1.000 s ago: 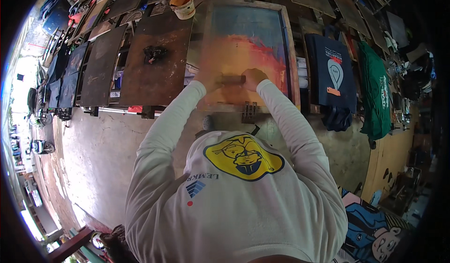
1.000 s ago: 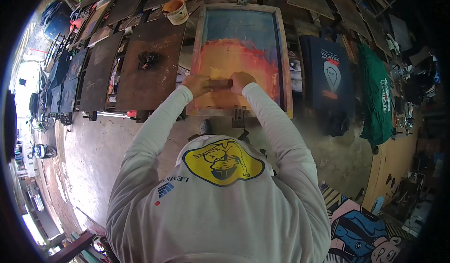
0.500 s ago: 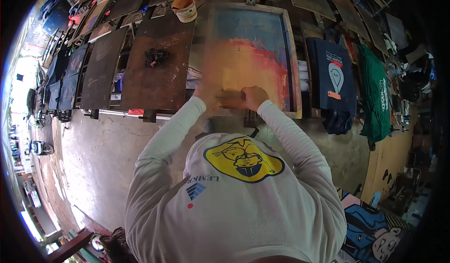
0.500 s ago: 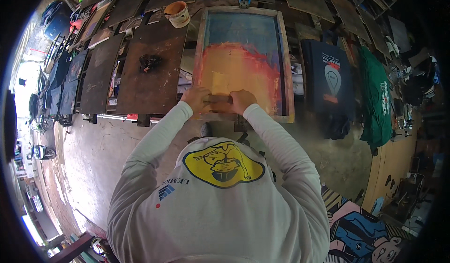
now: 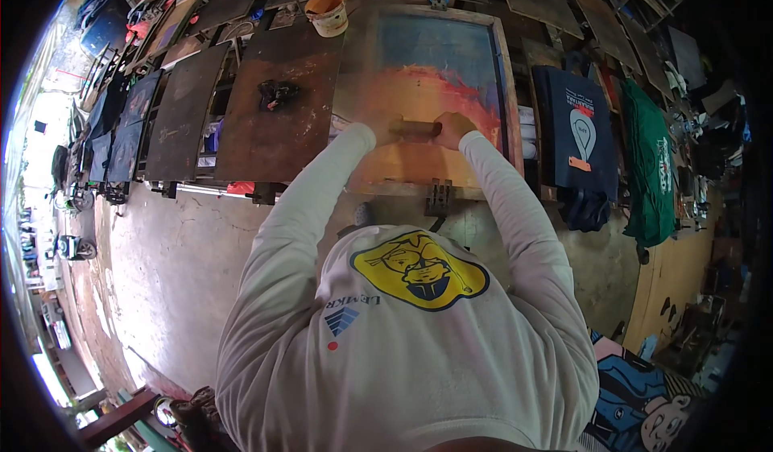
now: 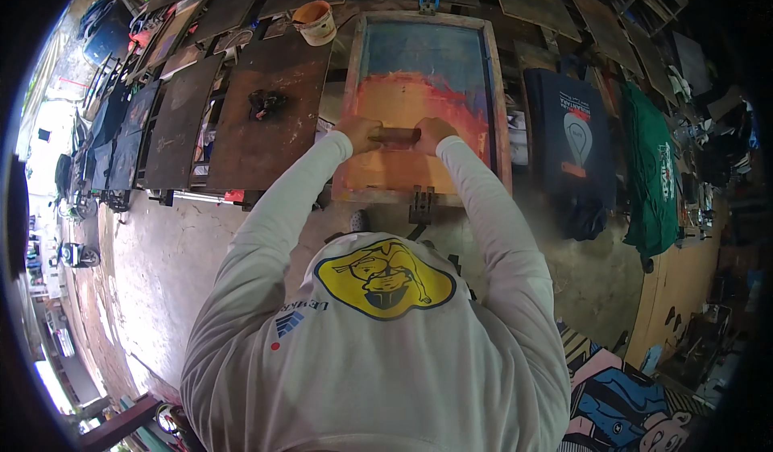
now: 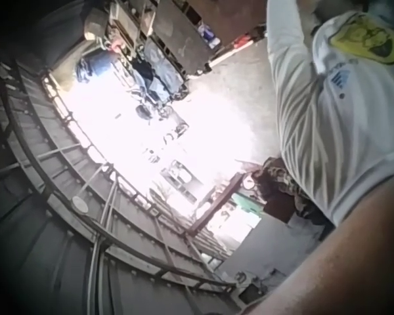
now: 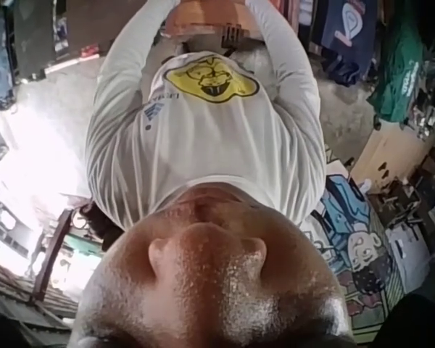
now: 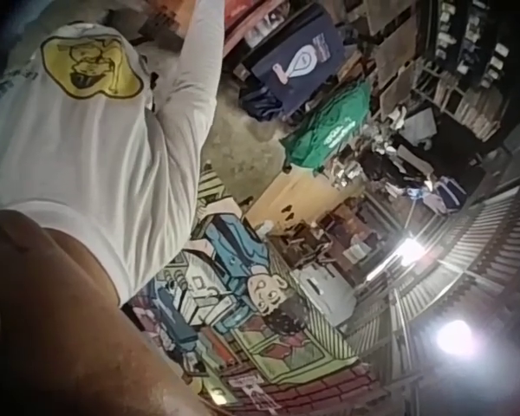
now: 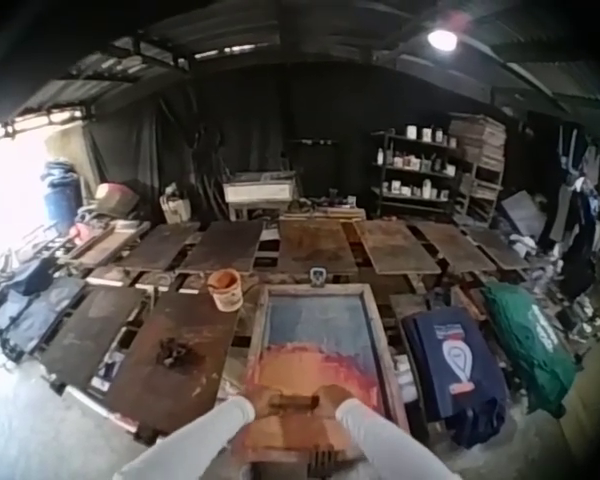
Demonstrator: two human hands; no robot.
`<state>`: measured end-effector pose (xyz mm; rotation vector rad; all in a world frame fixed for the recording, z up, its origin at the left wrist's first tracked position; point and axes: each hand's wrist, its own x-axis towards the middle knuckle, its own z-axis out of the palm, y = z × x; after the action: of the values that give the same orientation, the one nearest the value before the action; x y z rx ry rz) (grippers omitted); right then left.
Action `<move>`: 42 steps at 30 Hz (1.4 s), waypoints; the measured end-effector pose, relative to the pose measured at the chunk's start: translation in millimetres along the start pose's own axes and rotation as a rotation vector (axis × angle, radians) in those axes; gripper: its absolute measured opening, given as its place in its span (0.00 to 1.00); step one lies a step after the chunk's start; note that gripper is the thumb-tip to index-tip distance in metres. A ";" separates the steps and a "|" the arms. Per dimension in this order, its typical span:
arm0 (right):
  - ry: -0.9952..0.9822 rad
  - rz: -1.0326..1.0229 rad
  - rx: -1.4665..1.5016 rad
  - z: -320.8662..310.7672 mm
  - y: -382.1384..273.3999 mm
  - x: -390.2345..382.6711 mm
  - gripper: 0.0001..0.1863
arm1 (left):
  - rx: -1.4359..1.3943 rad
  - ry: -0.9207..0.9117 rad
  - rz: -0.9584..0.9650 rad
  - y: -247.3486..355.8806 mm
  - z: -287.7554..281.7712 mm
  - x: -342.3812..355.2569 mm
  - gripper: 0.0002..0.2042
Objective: Applying ink to a screen and using a squeegee to print a design onto a t-shirt.
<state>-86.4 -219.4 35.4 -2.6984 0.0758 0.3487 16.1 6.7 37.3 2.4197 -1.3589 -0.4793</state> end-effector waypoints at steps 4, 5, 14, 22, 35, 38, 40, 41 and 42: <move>0.050 -0.021 -0.019 10.2 0.4 -7.0 0.16 | 0.004 0.007 0.007 0.2 10.6 -5.1 0.19; 0.044 -0.009 -0.031 12.9 -1.9 -12.0 0.16 | 0.050 0.022 -0.020 2.8 15.4 -9.1 0.18; 0.195 -0.089 -0.078 59.3 -13.7 -76.0 0.14 | 0.023 0.246 -0.013 23.8 63.6 -68.6 0.17; 0.230 -0.047 -0.012 31.7 2.5 -42.8 0.09 | 0.077 0.238 -0.094 24.0 45.4 -27.2 0.16; 0.108 -0.057 -0.047 24.0 -9.3 -84.1 0.10 | 0.030 0.141 -0.060 43.2 54.7 -52.2 0.14; 0.112 -0.090 -0.005 24.4 -2.7 -69.9 0.10 | 0.004 0.233 -0.058 37.4 54.6 -51.8 0.13; 0.113 -0.114 0.041 30.1 5.0 -54.5 0.10 | 0.028 0.220 -0.120 28.8 51.0 -40.9 0.16; 0.162 -0.064 0.056 31.1 8.7 -43.9 0.10 | 0.022 0.217 -0.114 24.3 48.0 -30.8 0.16; 0.213 -0.021 0.072 31.9 8.4 -34.5 0.10 | 0.089 0.218 -0.081 12.8 44.3 -18.4 0.16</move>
<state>-128.0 -213.9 12.7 -2.6536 0.1188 0.0503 -22.0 11.1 5.8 2.5198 -1.2176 -0.1699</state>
